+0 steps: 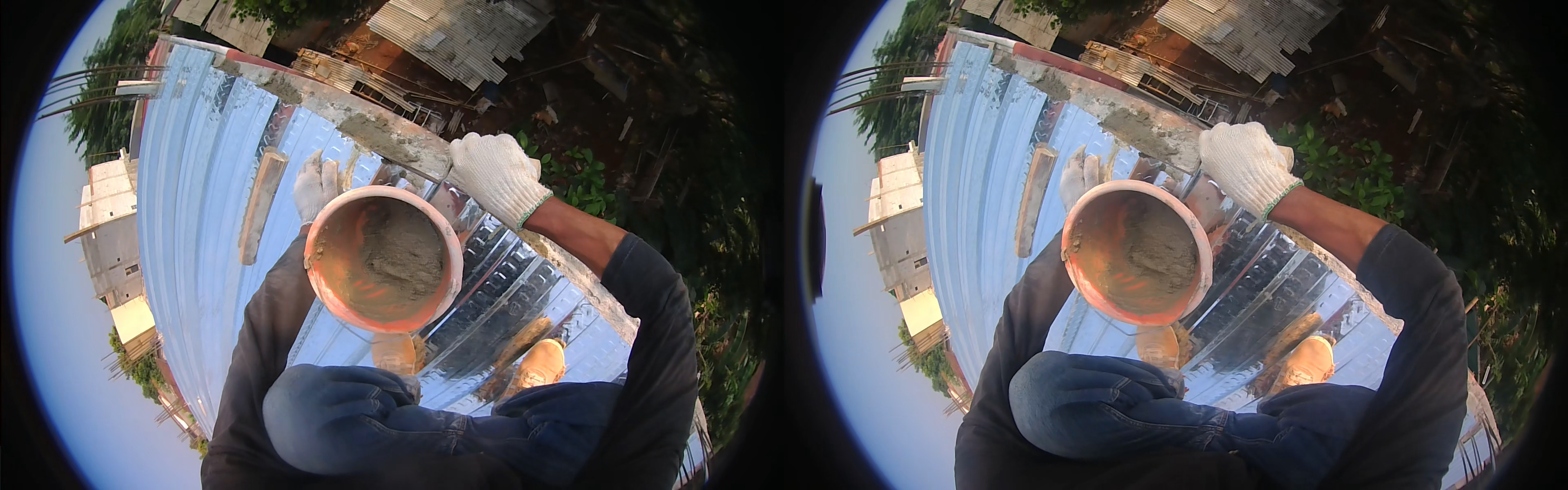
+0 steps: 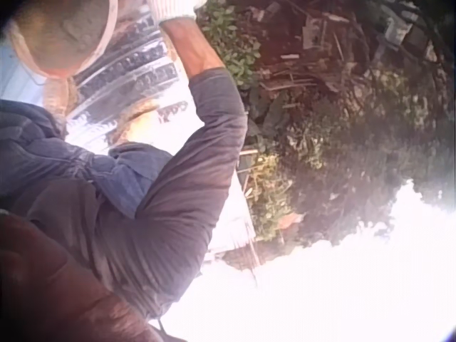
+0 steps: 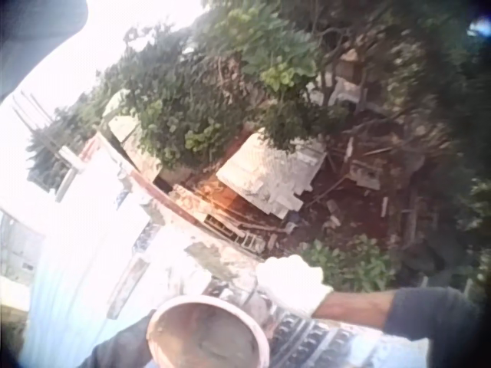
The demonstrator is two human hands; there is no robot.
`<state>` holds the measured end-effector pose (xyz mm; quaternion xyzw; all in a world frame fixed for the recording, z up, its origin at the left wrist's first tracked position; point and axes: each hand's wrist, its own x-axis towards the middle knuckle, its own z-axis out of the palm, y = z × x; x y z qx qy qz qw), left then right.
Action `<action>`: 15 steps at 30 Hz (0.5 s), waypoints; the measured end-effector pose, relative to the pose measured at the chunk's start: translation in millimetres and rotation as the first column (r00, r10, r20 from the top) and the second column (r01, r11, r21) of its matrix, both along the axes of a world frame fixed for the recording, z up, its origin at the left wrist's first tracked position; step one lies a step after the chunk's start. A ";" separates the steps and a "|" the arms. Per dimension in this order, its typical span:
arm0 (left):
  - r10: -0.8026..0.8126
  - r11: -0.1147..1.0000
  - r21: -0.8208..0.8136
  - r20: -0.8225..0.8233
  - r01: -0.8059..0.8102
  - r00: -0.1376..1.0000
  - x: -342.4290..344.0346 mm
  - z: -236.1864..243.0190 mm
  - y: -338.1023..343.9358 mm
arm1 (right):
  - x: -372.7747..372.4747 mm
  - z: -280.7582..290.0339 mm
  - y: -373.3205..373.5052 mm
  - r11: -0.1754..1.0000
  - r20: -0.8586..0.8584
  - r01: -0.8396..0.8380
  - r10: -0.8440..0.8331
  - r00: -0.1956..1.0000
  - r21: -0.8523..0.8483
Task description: The person scoops cement from a bucket using a trowel and applies it to the edge of a corrugated metal roof. The person repeatedly smooths the cement along the roof's edge.
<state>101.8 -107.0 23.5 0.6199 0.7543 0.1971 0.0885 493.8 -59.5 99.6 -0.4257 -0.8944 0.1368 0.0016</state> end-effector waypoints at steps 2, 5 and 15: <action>0.013 1.000 -0.020 -0.036 -0.014 0.999 1.3 -3.9 -0.3 | 10.4 15.5 -7.6 1.000 0.039 0.015 -0.015 0.999 -0.016; -0.029 0.999 0.035 -0.118 0.033 0.993 -15.8 -8.4 -3.1 | 18.9 29.4 -12.9 0.998 0.082 0.039 -0.035 0.996 -0.049; -0.102 0.995 0.011 -0.108 0.104 0.989 -10.0 -12.3 -13.7 | 113.3 91.1 -44.4 0.889 0.085 0.342 -0.332 0.939 -0.305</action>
